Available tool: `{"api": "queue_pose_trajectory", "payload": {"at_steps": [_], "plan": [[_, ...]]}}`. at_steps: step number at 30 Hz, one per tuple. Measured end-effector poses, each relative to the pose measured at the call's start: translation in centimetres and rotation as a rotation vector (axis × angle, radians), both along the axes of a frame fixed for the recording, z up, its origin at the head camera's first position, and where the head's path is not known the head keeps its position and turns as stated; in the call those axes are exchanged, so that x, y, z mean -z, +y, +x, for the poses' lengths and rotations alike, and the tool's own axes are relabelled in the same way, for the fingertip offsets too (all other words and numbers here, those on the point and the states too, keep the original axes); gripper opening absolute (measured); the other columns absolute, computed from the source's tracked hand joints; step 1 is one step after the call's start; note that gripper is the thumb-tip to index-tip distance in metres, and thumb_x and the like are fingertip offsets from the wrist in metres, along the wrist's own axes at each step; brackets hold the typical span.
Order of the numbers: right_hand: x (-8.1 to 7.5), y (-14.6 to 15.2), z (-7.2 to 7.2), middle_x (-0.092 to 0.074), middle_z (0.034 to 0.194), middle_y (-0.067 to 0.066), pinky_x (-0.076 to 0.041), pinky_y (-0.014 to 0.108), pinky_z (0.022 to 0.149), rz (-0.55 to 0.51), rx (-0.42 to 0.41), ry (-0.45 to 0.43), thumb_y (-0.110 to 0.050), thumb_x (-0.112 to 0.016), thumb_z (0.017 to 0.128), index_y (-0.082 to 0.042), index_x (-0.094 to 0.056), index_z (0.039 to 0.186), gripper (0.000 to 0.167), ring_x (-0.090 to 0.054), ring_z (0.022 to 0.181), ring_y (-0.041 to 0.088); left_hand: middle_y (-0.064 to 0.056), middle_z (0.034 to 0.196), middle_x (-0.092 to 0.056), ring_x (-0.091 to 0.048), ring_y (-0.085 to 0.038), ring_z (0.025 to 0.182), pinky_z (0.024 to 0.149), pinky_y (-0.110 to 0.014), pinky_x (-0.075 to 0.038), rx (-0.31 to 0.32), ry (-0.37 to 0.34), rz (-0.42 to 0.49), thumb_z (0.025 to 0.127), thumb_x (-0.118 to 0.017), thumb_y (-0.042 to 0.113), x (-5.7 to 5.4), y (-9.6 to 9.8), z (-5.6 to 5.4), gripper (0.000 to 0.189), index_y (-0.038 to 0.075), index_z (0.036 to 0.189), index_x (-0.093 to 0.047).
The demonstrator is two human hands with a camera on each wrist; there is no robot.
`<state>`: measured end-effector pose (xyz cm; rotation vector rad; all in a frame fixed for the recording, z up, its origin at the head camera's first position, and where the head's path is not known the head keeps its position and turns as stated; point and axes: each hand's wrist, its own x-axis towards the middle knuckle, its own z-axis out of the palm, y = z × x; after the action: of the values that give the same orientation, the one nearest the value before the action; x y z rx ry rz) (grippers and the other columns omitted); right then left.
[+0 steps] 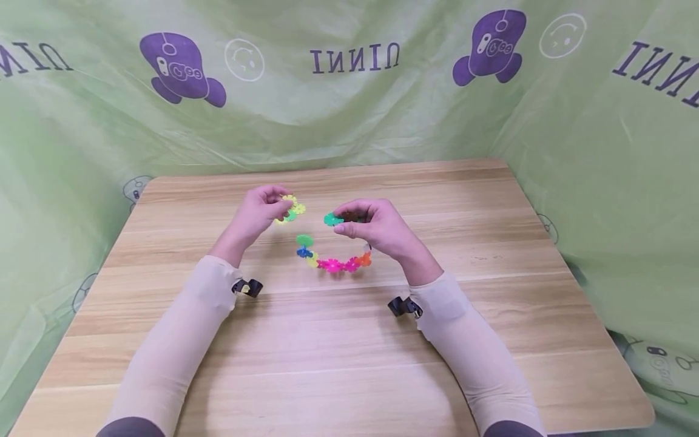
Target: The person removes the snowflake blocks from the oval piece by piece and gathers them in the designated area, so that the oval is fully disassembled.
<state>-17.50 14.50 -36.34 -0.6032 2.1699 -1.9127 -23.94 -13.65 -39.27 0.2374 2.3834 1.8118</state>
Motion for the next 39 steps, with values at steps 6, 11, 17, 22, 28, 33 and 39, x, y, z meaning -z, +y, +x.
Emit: {"api": "queue_pose_trajectory", "payload": {"at_steps": [6, 11, 17, 22, 28, 33, 39], "plan": [[0.3, 0.1, 0.1, -0.071, 0.095, 0.009, -0.054, 0.030, 0.069, -0.017, -0.022, 0.006, -0.008, -0.079, 0.083, 0.000, -0.071, 0.108, 0.027, -0.066, 0.081, 0.023, -0.019, 0.114, -0.063, -0.064, -0.028, 0.087, 0.083, -0.041, -0.056, -0.041, -0.188, -0.120, 0.094, -0.057, 0.003, 2.8, -0.7, -2.2, 0.031, -0.002, 0.125, -0.063], [0.2, 0.1, 0.1, -0.071, 0.096, 0.009, -0.054, 0.029, 0.069, -0.018, -0.030, 0.011, -0.007, -0.079, 0.083, 0.000, -0.071, 0.108, 0.027, -0.066, 0.081, 0.023, -0.020, 0.114, -0.062, -0.065, -0.029, 0.087, 0.084, -0.040, -0.056, -0.033, -0.217, -0.205, 0.094, -0.051, 0.001, 3.5, -0.3, -2.9, 0.036, -0.003, 0.128, -0.059], [0.4, 0.1, 0.1, -0.071, 0.096, 0.010, -0.055, 0.028, 0.068, -0.016, -0.041, 0.004, -0.006, -0.078, 0.083, 0.001, -0.070, 0.109, 0.028, -0.066, 0.081, 0.022, -0.018, 0.117, -0.061, -0.063, -0.026, 0.084, 0.086, -0.042, -0.054, -0.099, -0.227, -0.208, 0.098, -0.053, 0.009, 3.0, -0.5, -2.6, 0.033, -0.004, 0.129, -0.057], [0.5, 0.2, 0.1, -0.071, 0.095, 0.009, -0.054, 0.027, 0.066, -0.021, -0.035, -0.009, -0.004, -0.078, 0.083, 0.002, -0.070, 0.109, 0.028, -0.065, 0.079, 0.021, -0.018, 0.114, -0.062, -0.062, -0.022, 0.083, 0.086, -0.042, -0.054, -0.086, -0.187, -0.213, 0.099, -0.054, 0.016, 2.7, -1.0, -2.0, 0.032, -0.003, 0.123, -0.061], [0.4, -0.1, 0.2, -0.071, 0.096, 0.011, -0.055, 0.028, 0.069, -0.032, -0.063, -0.009, -0.004, -0.077, 0.084, 0.003, -0.069, 0.111, 0.029, -0.065, 0.081, 0.022, -0.022, 0.110, -0.063, -0.064, -0.023, 0.083, 0.084, -0.044, -0.054, 0.000, -0.085, -0.188, 0.098, -0.056, 0.019, 2.7, -1.3, -0.8, 0.032, -0.004, 0.119, -0.062], [0.4, -0.3, 0.1, -0.070, 0.095, 0.011, -0.055, 0.028, 0.067, -0.031, -0.071, -0.006, -0.004, -0.077, 0.085, 0.002, -0.069, 0.111, 0.029, -0.064, 0.080, 0.021, -0.022, 0.101, -0.065, -0.064, -0.025, 0.081, 0.080, -0.049, -0.055, 0.099, 0.026, -0.149, 0.098, -0.060, 0.022, 2.1, -0.6, 0.8, 0.026, 0.001, 0.112, -0.067], [0.3, -0.5, 0.1, -0.070, 0.096, 0.012, -0.055, 0.029, 0.068, -0.026, -0.070, -0.010, -0.005, -0.076, 0.085, 0.003, -0.068, 0.111, 0.029, -0.065, 0.081, 0.024, -0.008, 0.087, -0.066, -0.065, -0.026, 0.078, 0.073, -0.043, -0.056, 0.186, 0.152, -0.133, 0.097, -0.062, 0.021, 0.5, 1.0, 3.0, 0.018, 0.006, 0.106, -0.070]]}}
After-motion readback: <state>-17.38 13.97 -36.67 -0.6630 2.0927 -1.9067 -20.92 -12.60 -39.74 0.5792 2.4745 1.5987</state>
